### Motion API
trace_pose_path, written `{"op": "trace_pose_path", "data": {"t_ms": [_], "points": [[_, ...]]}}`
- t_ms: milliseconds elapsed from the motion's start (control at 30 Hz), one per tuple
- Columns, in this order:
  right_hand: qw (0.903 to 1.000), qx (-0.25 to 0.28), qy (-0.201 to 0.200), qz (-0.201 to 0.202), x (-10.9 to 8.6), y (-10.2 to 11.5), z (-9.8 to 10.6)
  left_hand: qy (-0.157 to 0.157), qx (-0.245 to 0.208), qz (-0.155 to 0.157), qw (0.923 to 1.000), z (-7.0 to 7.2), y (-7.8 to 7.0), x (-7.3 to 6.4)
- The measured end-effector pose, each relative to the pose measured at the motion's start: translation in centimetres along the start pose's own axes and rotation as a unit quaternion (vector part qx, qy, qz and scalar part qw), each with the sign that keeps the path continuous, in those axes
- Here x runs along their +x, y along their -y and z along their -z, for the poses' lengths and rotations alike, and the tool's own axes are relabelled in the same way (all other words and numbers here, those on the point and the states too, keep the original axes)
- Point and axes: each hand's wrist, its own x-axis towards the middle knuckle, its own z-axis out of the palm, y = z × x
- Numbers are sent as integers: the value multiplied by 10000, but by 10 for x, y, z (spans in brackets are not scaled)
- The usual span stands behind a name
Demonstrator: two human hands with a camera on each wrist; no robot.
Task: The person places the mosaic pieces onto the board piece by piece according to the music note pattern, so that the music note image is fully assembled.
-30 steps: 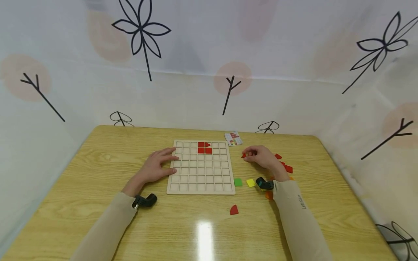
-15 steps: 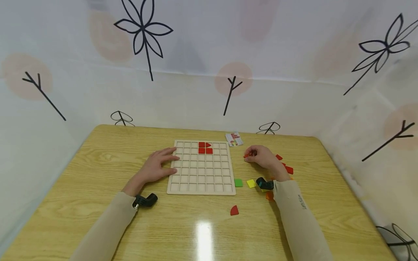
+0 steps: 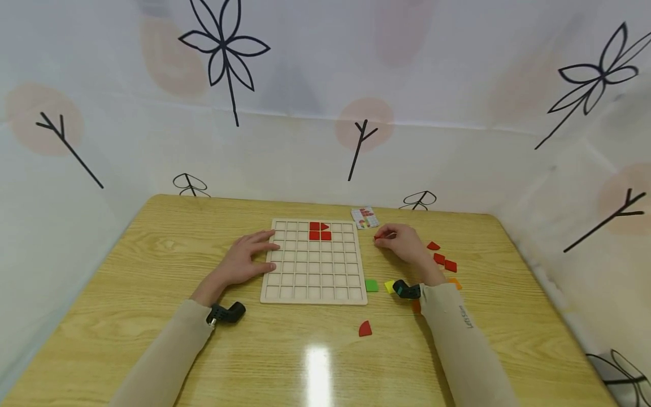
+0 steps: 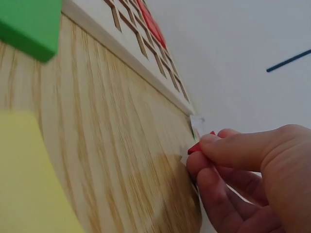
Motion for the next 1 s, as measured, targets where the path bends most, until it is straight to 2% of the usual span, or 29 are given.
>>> {"op": "trace_pose_path", "data": {"t_ms": [133, 433, 600, 767, 1000], "points": [[9991, 403, -64, 113, 3, 7, -9, 17, 4, 6, 10000, 1, -2, 0], [9960, 790, -288, 308, 16, 31, -35, 12, 38, 19, 10000, 0, -2, 0], [9955, 801, -199, 471, 22, 45, -49, 6, 12, 24, 10000, 0, -2, 0], [9957, 816, 4, 440, 25, 50, -62, 38, -4, 47, 10000, 0, -3, 0], [9981, 399, 71, 469, 28, 50, -72, 47, 92, 52, 9999, 0, -3, 0]]}}
